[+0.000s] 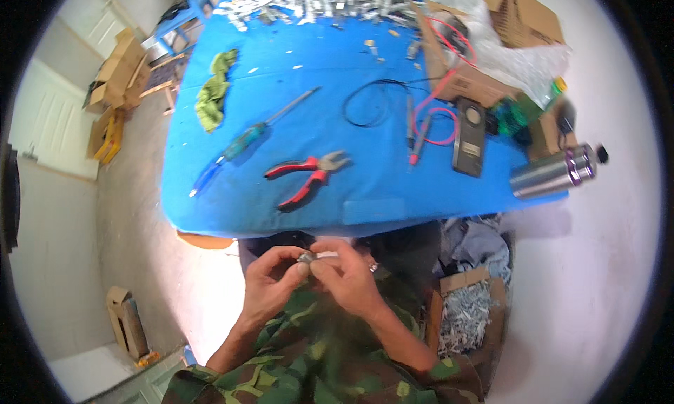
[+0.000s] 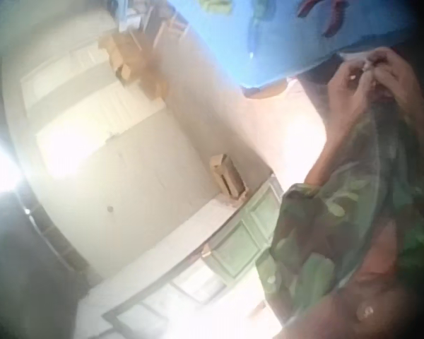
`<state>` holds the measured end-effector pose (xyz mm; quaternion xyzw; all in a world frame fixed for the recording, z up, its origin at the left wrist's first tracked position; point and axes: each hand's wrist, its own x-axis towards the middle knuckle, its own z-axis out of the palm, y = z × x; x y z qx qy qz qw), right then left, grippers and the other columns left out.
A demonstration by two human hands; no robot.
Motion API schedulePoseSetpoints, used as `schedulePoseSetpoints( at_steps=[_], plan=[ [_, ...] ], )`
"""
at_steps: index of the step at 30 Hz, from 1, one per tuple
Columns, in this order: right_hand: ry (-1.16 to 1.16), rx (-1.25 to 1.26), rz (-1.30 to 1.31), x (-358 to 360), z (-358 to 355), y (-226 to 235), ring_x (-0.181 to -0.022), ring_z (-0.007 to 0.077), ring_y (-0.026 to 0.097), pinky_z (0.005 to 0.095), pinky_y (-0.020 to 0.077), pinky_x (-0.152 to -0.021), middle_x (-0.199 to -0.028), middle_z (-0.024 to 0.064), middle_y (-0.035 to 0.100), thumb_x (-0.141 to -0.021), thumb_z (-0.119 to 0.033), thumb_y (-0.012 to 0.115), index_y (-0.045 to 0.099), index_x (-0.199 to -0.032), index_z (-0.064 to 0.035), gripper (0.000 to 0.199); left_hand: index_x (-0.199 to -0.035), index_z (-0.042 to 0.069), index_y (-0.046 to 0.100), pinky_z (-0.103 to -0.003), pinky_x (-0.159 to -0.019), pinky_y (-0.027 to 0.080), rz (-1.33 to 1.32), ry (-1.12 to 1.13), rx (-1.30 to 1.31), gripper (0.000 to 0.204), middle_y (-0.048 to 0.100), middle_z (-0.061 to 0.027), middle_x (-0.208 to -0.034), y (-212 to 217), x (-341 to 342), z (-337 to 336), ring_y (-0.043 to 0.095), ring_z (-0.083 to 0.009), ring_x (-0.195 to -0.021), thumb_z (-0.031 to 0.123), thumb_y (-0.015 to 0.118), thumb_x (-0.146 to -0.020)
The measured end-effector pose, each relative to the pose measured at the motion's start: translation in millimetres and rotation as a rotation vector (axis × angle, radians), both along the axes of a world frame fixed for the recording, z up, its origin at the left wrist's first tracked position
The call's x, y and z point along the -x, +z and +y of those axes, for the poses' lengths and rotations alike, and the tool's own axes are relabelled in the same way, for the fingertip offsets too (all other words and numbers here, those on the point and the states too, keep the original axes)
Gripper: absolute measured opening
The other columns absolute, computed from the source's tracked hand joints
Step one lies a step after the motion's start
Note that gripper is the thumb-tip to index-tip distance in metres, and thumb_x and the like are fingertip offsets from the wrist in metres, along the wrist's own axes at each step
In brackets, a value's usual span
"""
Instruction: The person disassembles small electronic components using a screwdriver and pliers, then uses a multimeter to test the circuits.
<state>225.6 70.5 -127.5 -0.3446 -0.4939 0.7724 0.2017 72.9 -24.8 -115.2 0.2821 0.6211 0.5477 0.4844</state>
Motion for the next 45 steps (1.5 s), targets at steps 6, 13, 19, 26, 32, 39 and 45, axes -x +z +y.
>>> schedulePoseSetpoints(
  at_steps=[6, 13, 19, 26, 32, 39, 45],
  plan=[
    [0.201, -0.239, -0.198, 26, -11, -18, -0.078, 0.0083, 0.064, 0.0241, 0.052, -0.069, -0.094, 0.007, 0.073, -0.103, -0.016, 0.063, 0.059, -0.118, 0.0043, 0.025, -0.11, -0.002, 0.065, -0.028, -0.081, 0.056, -0.181, 0.286, 0.108, 0.018, 0.072, -0.0077, -0.104, -34, 41, -39, 0.067, -0.0138, -0.091, 0.009, 0.068, -0.097],
    [0.17, -0.258, -0.216, 42, -5, -20, -0.079, 0.0108, 0.066, 0.0255, 0.055, -0.075, -0.099, 0.0118, 0.074, -0.103, -0.01, 0.061, 0.06, -0.116, 0.0049, 0.019, -0.105, -0.003, 0.065, -0.027, -0.063, 0.058, -0.104, 0.75, 0.374, 0.021, 0.07, -0.009, -0.087, -198, 124, -141, 0.067, -0.0148, -0.071, 0.014, 0.068, -0.093],
    [0.075, -0.22, -0.222, 48, 1, -32, -0.083, 0.0118, 0.069, 0.0256, 0.056, -0.072, -0.098, 0.0114, 0.075, -0.1, -0.009, 0.064, 0.062, -0.114, 0.0051, 0.019, -0.083, -0.004, 0.067, -0.029, -0.054, 0.054, -0.114, 0.8, 0.62, 0.012, 0.068, -0.0107, -0.073, -286, 145, -207, 0.063, -0.0155, -0.06, 0.008, 0.068, -0.083],
    [0.125, -0.312, -0.277, 65, 2, -17, -0.084, 0.0125, 0.069, 0.026, 0.0561, -0.075, -0.098, 0.0121, 0.075, -0.101, -0.008, 0.063, 0.062, -0.115, 0.0055, 0.019, -0.123, -0.005, 0.055, -0.03, -0.062, 0.057, -0.276, 0.941, 0.399, 0.042, 0.071, -0.0151, -0.099, -275, 233, -197, 0.07, -0.0213, -0.079, 0.016, 0.071, -0.089],
    [0.133, -0.389, -0.275, 80, 0, -9, -0.082, 0.0132, 0.07, 0.027, 0.0571, -0.076, -0.097, 0.0124, 0.075, -0.101, -0.009, 0.063, 0.062, -0.115, 0.0058, 0.02, -0.106, -0.005, 0.065, -0.031, -0.056, 0.056, -0.09, 0.809, 0.481, 0.027, 0.068, -0.011, -0.085, -283, 209, -195, 0.07, -0.0202, -0.069, 0.015, 0.066, -0.087],
    [0.134, -0.417, -0.242, 101, -4, -2, -0.074, 0.0117, 0.069, 0.026, 0.0565, -0.069, -0.091, 0.0096, 0.075, -0.101, -0.01, 0.064, 0.065, -0.111, 0.005, 0.018, -0.101, 0.005, 0.071, -0.046, -0.078, 0.057, 0.524, 0.425, 0.722, 0.025, 0.074, -0.0186, -0.091, -349, 93, -264, 0.072, -0.0363, -0.085, 0.024, 0.067, -0.086],
    [0.177, -0.52, -0.21, 105, -4, -17, -0.065, 0.011, 0.065, 0.0257, 0.0514, -0.06, -0.085, 0.0091, 0.073, -0.097, -0.006, 0.066, 0.07, -0.092, 0.0044, 0.012, -0.096, 0.009, 0.075, -0.048, -0.085, 0.058, 0.567, 0.178, 0.903, 0.024, 0.074, -0.0212, -0.094, -359, 40, -303, 0.072, -0.04, -0.092, 0.028, 0.064, -0.085]
  ],
)
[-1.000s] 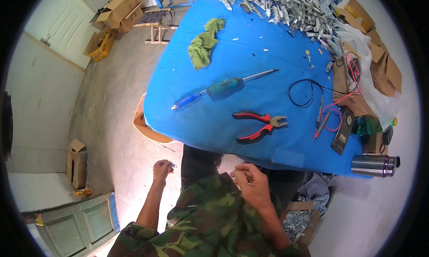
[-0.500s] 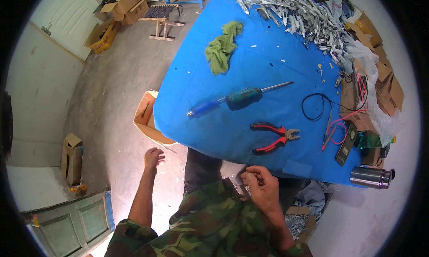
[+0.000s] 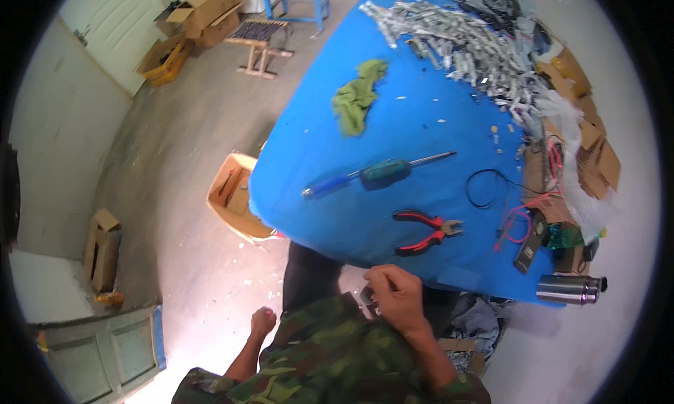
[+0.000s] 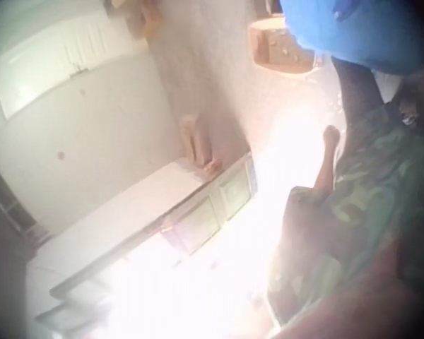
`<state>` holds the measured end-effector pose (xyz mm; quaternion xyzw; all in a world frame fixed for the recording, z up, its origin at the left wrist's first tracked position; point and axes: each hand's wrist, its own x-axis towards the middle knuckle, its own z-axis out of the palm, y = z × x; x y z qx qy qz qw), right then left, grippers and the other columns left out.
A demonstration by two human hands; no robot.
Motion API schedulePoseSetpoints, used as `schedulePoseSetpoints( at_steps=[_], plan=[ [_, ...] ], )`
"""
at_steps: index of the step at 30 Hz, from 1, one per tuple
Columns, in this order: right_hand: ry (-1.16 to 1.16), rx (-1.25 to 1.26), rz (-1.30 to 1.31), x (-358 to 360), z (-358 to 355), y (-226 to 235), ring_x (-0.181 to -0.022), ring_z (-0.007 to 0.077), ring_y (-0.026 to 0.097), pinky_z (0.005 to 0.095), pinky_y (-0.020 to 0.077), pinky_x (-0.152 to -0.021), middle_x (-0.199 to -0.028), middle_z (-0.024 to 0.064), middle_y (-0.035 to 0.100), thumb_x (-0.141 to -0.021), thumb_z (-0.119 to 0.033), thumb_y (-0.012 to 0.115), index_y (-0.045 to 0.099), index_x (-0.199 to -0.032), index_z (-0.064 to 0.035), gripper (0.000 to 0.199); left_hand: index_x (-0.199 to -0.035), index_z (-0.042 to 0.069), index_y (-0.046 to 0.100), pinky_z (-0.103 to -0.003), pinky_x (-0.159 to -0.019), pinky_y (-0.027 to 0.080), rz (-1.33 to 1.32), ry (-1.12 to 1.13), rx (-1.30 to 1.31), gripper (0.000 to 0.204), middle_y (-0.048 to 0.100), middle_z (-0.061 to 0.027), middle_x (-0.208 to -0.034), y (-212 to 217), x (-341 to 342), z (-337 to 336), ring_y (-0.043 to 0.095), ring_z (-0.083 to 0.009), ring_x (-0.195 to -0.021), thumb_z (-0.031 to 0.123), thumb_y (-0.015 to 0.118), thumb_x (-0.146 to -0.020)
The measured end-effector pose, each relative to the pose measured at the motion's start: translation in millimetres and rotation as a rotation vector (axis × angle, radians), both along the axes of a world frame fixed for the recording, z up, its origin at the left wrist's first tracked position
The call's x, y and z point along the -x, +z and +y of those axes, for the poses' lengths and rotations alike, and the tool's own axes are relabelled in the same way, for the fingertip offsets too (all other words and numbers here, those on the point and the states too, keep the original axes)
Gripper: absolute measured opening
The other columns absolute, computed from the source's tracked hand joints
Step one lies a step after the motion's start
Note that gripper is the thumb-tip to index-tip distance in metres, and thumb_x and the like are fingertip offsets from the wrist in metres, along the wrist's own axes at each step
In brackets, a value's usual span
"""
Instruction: The person disassembles small electronic components using a screwdriver and pliers, then uses a multimeter to test the circuits.
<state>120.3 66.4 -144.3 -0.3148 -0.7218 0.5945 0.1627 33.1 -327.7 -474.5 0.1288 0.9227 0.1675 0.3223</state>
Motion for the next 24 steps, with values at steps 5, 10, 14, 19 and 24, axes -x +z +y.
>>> schedulePoseSetpoints(
  at_steps=[5, 10, 14, 19, 24],
  plan=[
    [0.061, -0.263, 0.072, 8, 2, 12, -0.066, 0.0157, 0.067, 0.0276, 0.0522, -0.059, -0.088, 0.0129, 0.073, -0.09, -0.001, 0.071, 0.07, -0.087, 0.004, 0.006, -0.096, 0.009, 0.076, -0.047, -0.088, 0.058, -0.08, 0.205, 0.024, 0.024, 0.075, -0.0191, -0.098, 2, -6, -5, 0.073, -0.0378, -0.096, 0.026, 0.064, -0.084],
    [-0.043, -0.327, 0.084, -13, 7, 10, -0.071, 0.02, 0.07, 0.0297, 0.0551, -0.061, -0.091, 0.0134, 0.073, -0.086, -0.004, 0.078, 0.071, -0.088, 0.0018, 0.009, -0.098, 0.004, 0.075, -0.049, -0.085, 0.058, -0.01, 0.081, -0.059, 0.027, 0.075, -0.0215, -0.095, 24, 25, 22, 0.073, -0.0401, -0.092, 0.025, 0.06, -0.088],
    [-0.162, -0.429, 0.099, -30, 23, 8, -0.082, 0.0278, 0.072, 0.0352, 0.0576, -0.07, -0.093, 0.0124, 0.073, -0.082, -0.005, 0.079, 0.07, -0.089, -0.0003, 0.012, -0.095, 0.002, 0.074, -0.042, -0.081, 0.059, 0.091, 0.074, -0.157, 0.021, 0.075, -0.0192, -0.088, 28, 45, 36, 0.075, -0.0337, -0.084, 0.02, 0.066, -0.086],
    [-0.245, -0.749, 0.12, -46, 54, 19, -0.09, 0.0326, 0.072, 0.039, 0.0582, -0.079, -0.096, 0.013, 0.073, -0.081, -0.006, 0.076, 0.071, -0.092, -0.0025, 0.013, -0.091, -0.004, 0.071, -0.038, -0.065, 0.058, 0.159, 0.299, -0.393, 0.02, 0.073, -0.0176, -0.075, -4, 90, 26, 0.072, -0.0257, -0.067, 0.016, 0.066, -0.088],
    [-0.366, -0.813, 0.115, -62, 73, 19, -0.091, 0.0321, 0.072, 0.0393, 0.0585, -0.079, -0.098, 0.0124, 0.073, -0.081, -0.007, 0.076, 0.071, -0.092, -0.0035, 0.013, -0.091, -0.006, 0.068, -0.032, -0.055, 0.054, 0.211, 0.372, -0.661, 0.018, 0.068, -0.0115, -0.072, 87, 128, 80, 0.065, -0.0169, -0.057, 0.011, 0.064, -0.092]
  ],
)
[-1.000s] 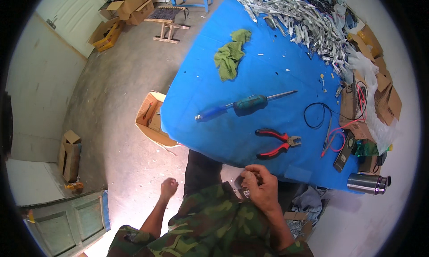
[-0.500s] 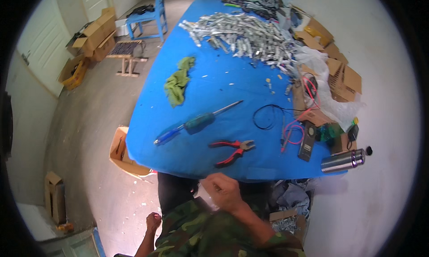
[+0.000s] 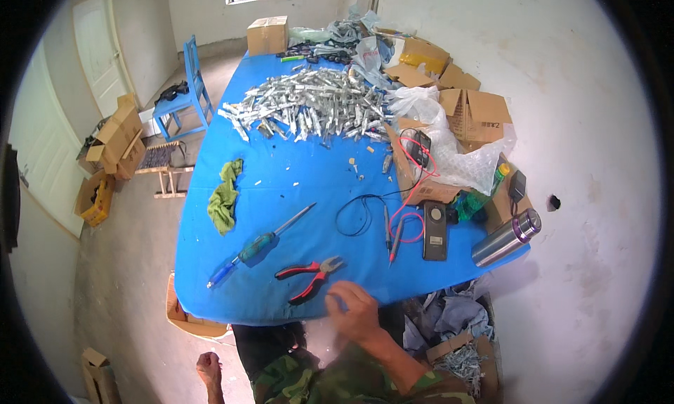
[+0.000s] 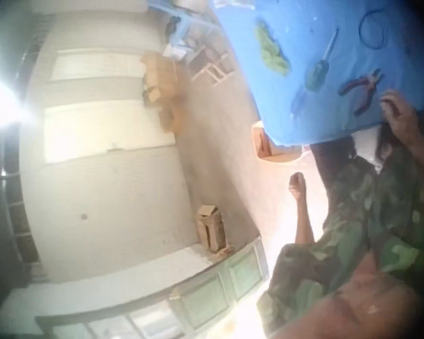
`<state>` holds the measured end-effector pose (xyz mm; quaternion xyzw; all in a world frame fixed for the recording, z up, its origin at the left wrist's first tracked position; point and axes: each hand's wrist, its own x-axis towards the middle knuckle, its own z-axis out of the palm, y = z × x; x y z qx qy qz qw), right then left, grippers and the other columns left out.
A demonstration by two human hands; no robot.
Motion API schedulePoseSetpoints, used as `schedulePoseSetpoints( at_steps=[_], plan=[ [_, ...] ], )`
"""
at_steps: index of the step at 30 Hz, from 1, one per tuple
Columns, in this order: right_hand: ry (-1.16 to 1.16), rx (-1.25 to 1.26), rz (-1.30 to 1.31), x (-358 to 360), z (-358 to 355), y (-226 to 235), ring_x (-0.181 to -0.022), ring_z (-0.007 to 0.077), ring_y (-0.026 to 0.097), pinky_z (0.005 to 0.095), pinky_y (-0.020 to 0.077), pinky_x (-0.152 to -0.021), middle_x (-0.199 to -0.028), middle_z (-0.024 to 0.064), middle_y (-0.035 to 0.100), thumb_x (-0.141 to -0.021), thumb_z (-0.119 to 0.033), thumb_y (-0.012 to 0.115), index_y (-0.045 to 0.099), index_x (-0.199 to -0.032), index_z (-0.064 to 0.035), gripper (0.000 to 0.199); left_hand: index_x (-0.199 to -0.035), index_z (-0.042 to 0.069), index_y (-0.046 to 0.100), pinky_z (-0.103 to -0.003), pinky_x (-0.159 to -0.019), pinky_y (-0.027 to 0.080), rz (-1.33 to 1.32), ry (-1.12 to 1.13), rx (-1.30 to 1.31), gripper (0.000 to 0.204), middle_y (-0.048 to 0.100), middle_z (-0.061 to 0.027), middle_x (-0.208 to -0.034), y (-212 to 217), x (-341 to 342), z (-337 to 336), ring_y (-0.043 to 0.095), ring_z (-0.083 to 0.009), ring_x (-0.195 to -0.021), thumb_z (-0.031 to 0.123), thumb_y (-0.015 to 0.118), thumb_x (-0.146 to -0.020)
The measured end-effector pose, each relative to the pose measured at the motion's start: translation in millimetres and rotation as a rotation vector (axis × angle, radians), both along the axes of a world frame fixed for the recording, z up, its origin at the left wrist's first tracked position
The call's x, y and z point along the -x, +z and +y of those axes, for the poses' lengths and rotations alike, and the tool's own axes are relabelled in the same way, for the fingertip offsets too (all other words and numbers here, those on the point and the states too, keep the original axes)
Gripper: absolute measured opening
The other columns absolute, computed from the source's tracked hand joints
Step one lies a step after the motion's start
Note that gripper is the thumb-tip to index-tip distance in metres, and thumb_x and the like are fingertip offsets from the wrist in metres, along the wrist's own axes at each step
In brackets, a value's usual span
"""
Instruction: The person disassembles small electronic components using a screwdriver and pliers, then uses a multimeter to test the circuits.
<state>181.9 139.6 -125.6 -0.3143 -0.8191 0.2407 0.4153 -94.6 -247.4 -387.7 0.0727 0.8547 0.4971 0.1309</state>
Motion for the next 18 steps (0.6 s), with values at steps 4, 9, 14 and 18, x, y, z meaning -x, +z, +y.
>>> schedulePoseSetpoints(
  at_steps=[4, 9, 14, 18],
  plan=[
    [-0.022, -0.024, 0.002, -17, 13, -7, -0.091, 0.0318, 0.072, 0.0389, 0.0586, -0.079, -0.099, 0.0123, 0.072, -0.081, -0.007, 0.076, 0.072, -0.092, -0.0042, 0.013, -0.097, -0.006, 0.069, -0.033, -0.061, 0.055, 0.097, 0.036, -0.044, 0.02, 0.071, -0.0113, -0.077, 89, 8, 57, 0.067, -0.017, -0.063, 0.014, 0.064, -0.095],
    [-0.07, -0.021, 0.039, -31, 23, -9, -0.09, 0.0322, 0.071, 0.0382, 0.0584, -0.079, -0.1, 0.0124, 0.072, -0.081, -0.007, 0.075, 0.072, -0.091, -0.0041, 0.012, -0.097, -0.007, 0.069, -0.034, -0.069, 0.055, 0.34, -0.037, -0.09, 0.022, 0.072, -0.0116, -0.08, 173, 3, 123, 0.069, -0.0188, -0.07, 0.015, 0.067, -0.096],
    [-0.105, 0.003, 0.063, -43, 32, -17, -0.09, 0.0327, 0.072, 0.0392, 0.058, -0.077, -0.1, 0.0145, 0.072, -0.084, -0.006, 0.074, 0.071, -0.093, -0.0013, 0.011, -0.095, -0.005, 0.069, -0.032, -0.069, 0.054, 0.489, -0.056, -0.01, 0.02, 0.07, -0.012, -0.076, 234, 6, 174, 0.066, -0.0164, -0.069, 0.015, 0.067, -0.097],
    [-0.181, 0.141, 0.131, -51, 37, -41, -0.089, 0.0325, 0.071, 0.0396, 0.0582, -0.075, -0.097, 0.0154, 0.071, -0.086, -0.007, 0.073, 0.071, -0.093, 0.0003, 0.01, -0.097, -0.004, 0.069, -0.034, -0.072, 0.055, 0.557, -0.118, 0.023, 0.021, 0.071, -0.015, -0.079, 267, 28, 206, 0.068, -0.0189, -0.072, 0.017, 0.067, -0.097]
  ],
)
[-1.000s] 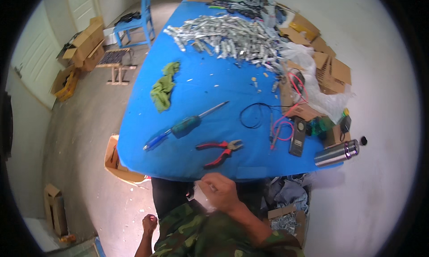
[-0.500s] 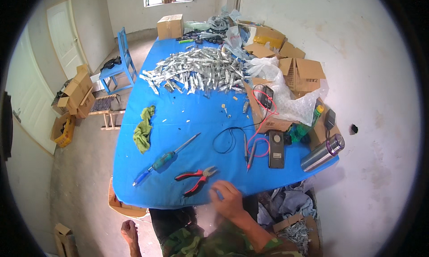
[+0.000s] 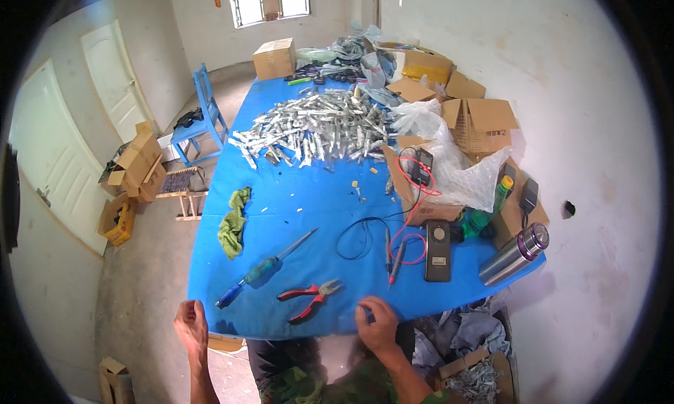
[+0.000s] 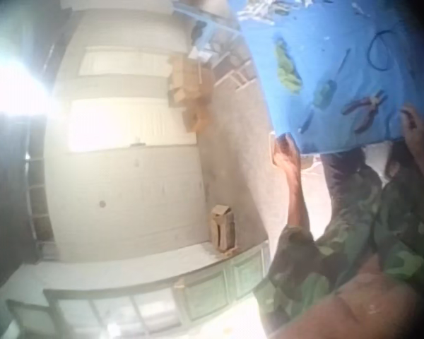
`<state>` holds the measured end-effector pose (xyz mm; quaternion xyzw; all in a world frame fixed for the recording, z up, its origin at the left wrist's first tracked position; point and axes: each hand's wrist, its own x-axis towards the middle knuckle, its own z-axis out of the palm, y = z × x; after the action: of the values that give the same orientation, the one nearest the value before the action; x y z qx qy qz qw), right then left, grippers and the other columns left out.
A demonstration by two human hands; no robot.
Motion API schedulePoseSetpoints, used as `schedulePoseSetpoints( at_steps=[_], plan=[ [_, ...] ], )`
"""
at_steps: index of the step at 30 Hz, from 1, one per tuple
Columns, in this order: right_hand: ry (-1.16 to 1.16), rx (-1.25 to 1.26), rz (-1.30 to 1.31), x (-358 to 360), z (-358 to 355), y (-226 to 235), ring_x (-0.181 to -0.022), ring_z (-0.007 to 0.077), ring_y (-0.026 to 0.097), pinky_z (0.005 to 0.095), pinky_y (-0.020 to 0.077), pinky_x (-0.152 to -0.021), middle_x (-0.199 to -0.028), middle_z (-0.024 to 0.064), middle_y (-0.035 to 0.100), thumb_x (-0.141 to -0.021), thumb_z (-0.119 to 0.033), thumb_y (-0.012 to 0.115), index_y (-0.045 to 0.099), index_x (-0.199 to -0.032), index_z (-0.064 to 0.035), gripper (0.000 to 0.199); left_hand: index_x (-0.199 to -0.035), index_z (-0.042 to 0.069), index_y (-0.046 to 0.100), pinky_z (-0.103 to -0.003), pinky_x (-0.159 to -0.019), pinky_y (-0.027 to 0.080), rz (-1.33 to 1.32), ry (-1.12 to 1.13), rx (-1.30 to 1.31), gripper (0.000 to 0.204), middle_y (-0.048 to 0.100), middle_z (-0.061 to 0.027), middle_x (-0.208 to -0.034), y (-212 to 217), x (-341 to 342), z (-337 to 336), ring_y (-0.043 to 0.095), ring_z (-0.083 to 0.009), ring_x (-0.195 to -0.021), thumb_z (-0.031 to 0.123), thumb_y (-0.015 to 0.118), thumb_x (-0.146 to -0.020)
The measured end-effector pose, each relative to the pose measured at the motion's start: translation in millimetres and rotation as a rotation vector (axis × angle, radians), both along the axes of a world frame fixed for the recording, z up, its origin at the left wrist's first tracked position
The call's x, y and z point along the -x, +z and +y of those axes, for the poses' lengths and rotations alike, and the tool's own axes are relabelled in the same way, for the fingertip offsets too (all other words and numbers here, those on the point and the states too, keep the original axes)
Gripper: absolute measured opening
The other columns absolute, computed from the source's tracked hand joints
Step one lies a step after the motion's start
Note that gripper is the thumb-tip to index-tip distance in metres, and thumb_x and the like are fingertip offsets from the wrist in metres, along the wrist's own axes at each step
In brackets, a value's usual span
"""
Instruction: The person disassembles small electronic components using a screwdriver and pliers, then uses a multimeter to test the circuits.
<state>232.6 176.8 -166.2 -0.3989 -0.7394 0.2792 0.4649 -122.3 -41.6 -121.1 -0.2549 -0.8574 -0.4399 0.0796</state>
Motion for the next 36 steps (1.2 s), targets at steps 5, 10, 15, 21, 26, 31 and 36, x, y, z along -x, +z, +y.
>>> schedulePoseSetpoints(
  at_steps=[5, 10, 15, 21, 26, 31, 36],
  plan=[
    [-0.059, -0.226, -0.069, 11, 4, -9, -0.084, 0.0324, 0.07, 0.0403, 0.057, -0.075, -0.093, 0.0124, 0.071, -0.083, -0.008, 0.074, 0.07, -0.089, -0.0037, 0.008, -0.105, -0.003, 0.071, -0.041, -0.08, 0.056, 0.201, -0.042, 0.074, 0.025, 0.073, -0.0211, -0.101, -33, 63, 32, 0.072, -0.0321, -0.09, 0.019, 0.07, -0.093],
    [-0.102, -0.313, -0.176, 18, 4, -8, -0.081, 0.0318, 0.069, 0.04, 0.0557, -0.072, -0.092, 0.0106, 0.072, -0.08, -0.012, 0.074, 0.07, -0.086, -0.0068, 0.009, -0.12, -0.001, 0.063, -0.049, -0.102, 0.046, 0.221, -0.032, 0.234, 0.035, 0.067, -0.0214, -0.12, -53, 106, 66, 0.059, -0.0411, -0.116, 0.021, 0.068, -0.093],
    [-0.12, -0.35, -0.241, 22, 5, -12, -0.078, 0.033, 0.068, 0.0413, 0.054, -0.067, -0.091, 0.0098, 0.071, -0.082, -0.018, 0.07, 0.069, -0.084, -0.0076, 0.011, -0.119, -0.002, 0.063, -0.049, -0.102, 0.046, 0.236, -0.02, 0.195, 0.034, 0.065, -0.0221, -0.122, -68, 128, 87, 0.058, -0.0415, -0.116, 0.019, 0.069, -0.092],
    [-0.119, -0.337, -0.284, 24, 3, -16, -0.076, 0.0342, 0.066, 0.0432, 0.0532, -0.066, -0.09, 0.0108, 0.07, -0.082, -0.021, 0.069, 0.069, -0.088, -0.0071, 0.015, -0.119, -0.001, 0.063, -0.049, -0.103, 0.045, 0.175, -0.022, 0.156, 0.034, 0.062, -0.021, -0.125, -72, 136, 99, 0.056, -0.0401, -0.118, 0.018, 0.069, -0.092],
    [-0.12, -0.029, -0.198, 25, -2, -2, -0.076, 0.0273, 0.067, 0.0395, 0.053, -0.065, -0.091, 0.0133, 0.07, -0.086, -0.018, 0.069, 0.069, -0.092, -0.003, 0.016, -0.12, -0.001, 0.063, -0.047, -0.103, 0.046, 0.063, -0.014, 0.101, 0.034, 0.061, -0.0199, -0.128, -62, 129, 100, 0.057, -0.039, -0.119, 0.017, 0.07, -0.091],
    [0.02, 0.094, -0.155, 48, 34, 58, -0.075, 0.0217, 0.067, 0.0303, 0.0507, -0.062, -0.092, 0.0136, 0.069, -0.089, -0.008, 0.068, 0.068, -0.099, 0.0004, 0.013, -0.117, -0.001, 0.065, -0.046, -0.103, 0.046, 0.018, -0.003, 0.065, 0.033, 0.062, -0.0197, -0.128, -62, 131, 99, 0.058, -0.0383, -0.12, 0.017, 0.07, -0.091],
    [0.335, -0.087, -0.36, 179, 132, 97, -0.074, 0.0249, 0.068, 0.0342, 0.0523, -0.063, -0.092, 0.0129, 0.071, -0.087, -0.011, 0.073, 0.071, -0.099, -0.003, 0.015, -0.115, -0.002, 0.066, -0.047, -0.102, 0.047, -0.007, 0.02, 0.045, 0.031, 0.063, -0.0197, -0.127, -49, 127, 103, 0.059, -0.0385, -0.119, 0.015, 0.071, -0.09]
  ],
)
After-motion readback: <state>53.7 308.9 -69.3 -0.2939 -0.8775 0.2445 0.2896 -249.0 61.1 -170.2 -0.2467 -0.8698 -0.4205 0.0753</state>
